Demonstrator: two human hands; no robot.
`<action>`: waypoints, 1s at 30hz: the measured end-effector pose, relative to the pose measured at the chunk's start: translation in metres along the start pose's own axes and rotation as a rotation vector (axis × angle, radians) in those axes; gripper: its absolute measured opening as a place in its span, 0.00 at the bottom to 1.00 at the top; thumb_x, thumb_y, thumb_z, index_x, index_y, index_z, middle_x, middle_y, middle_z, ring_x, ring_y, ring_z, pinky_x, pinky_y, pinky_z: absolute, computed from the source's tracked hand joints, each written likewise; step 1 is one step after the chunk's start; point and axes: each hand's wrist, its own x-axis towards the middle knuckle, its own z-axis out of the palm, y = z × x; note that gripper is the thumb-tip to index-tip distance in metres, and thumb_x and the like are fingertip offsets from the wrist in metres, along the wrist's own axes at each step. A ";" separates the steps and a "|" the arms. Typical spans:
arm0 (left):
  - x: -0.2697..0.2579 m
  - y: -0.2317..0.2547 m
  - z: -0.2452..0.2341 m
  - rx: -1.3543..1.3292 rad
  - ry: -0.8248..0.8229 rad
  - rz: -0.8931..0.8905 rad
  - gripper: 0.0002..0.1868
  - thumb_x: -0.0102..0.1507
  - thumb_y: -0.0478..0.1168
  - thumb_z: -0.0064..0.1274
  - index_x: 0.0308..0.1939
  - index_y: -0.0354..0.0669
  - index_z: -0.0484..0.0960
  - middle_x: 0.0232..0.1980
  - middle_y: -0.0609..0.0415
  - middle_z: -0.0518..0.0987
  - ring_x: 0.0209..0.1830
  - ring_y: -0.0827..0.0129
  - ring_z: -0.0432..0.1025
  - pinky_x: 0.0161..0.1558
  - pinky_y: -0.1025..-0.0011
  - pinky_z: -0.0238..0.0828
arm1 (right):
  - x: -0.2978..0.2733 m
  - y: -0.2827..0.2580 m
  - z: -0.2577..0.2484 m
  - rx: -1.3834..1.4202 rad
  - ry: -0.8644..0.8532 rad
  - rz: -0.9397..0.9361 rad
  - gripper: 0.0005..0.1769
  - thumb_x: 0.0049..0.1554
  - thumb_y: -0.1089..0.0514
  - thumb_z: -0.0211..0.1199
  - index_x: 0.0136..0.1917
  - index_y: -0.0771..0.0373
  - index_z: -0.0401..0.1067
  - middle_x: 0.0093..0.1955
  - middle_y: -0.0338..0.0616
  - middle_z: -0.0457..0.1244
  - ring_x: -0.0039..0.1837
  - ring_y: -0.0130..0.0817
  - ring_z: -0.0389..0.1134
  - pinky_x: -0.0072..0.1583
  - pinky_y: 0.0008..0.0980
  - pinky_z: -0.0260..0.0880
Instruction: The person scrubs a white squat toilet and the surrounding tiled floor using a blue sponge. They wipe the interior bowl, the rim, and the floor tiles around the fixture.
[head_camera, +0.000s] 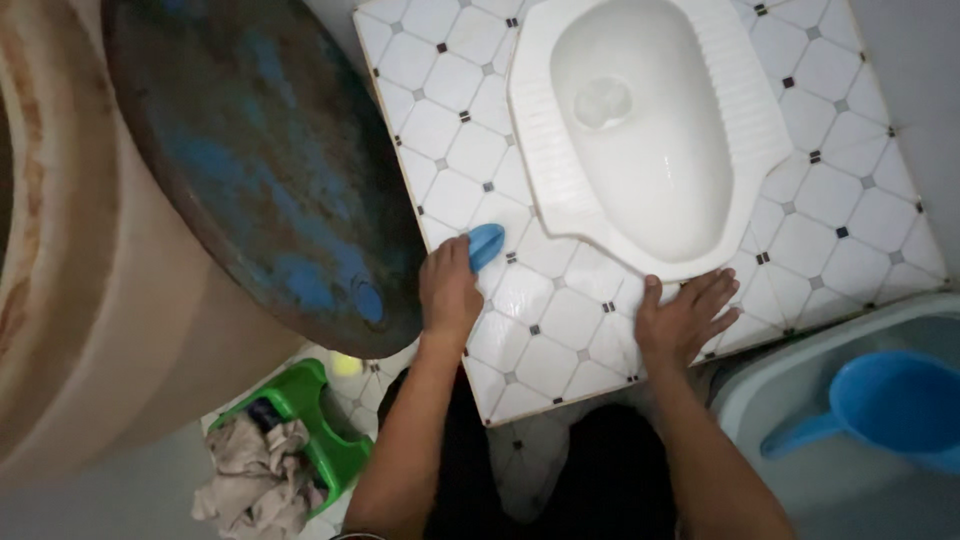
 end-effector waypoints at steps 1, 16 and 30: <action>-0.001 0.001 0.001 0.011 0.031 -0.003 0.32 0.54 0.27 0.57 0.63 0.34 0.72 0.60 0.41 0.76 0.61 0.44 0.69 0.63 0.53 0.62 | 0.001 -0.001 -0.001 -0.011 -0.002 -0.004 0.56 0.64 0.35 0.52 0.81 0.82 0.36 0.86 0.69 0.32 0.87 0.58 0.28 0.79 0.61 0.20; 0.184 -0.068 0.032 0.122 0.114 -0.278 0.25 0.52 0.30 0.58 0.54 0.39 0.76 0.56 0.41 0.76 0.55 0.40 0.70 0.56 0.50 0.68 | 0.005 -0.003 -0.001 -0.031 -0.047 0.037 0.57 0.62 0.35 0.54 0.82 0.80 0.33 0.87 0.66 0.31 0.87 0.55 0.27 0.80 0.57 0.19; 0.119 -0.047 0.020 0.184 0.130 -0.355 0.33 0.49 0.31 0.62 0.59 0.36 0.71 0.60 0.36 0.71 0.55 0.37 0.69 0.56 0.48 0.68 | 0.001 -0.001 -0.003 0.004 -0.040 0.029 0.57 0.63 0.34 0.51 0.82 0.81 0.34 0.87 0.66 0.31 0.87 0.56 0.26 0.80 0.58 0.19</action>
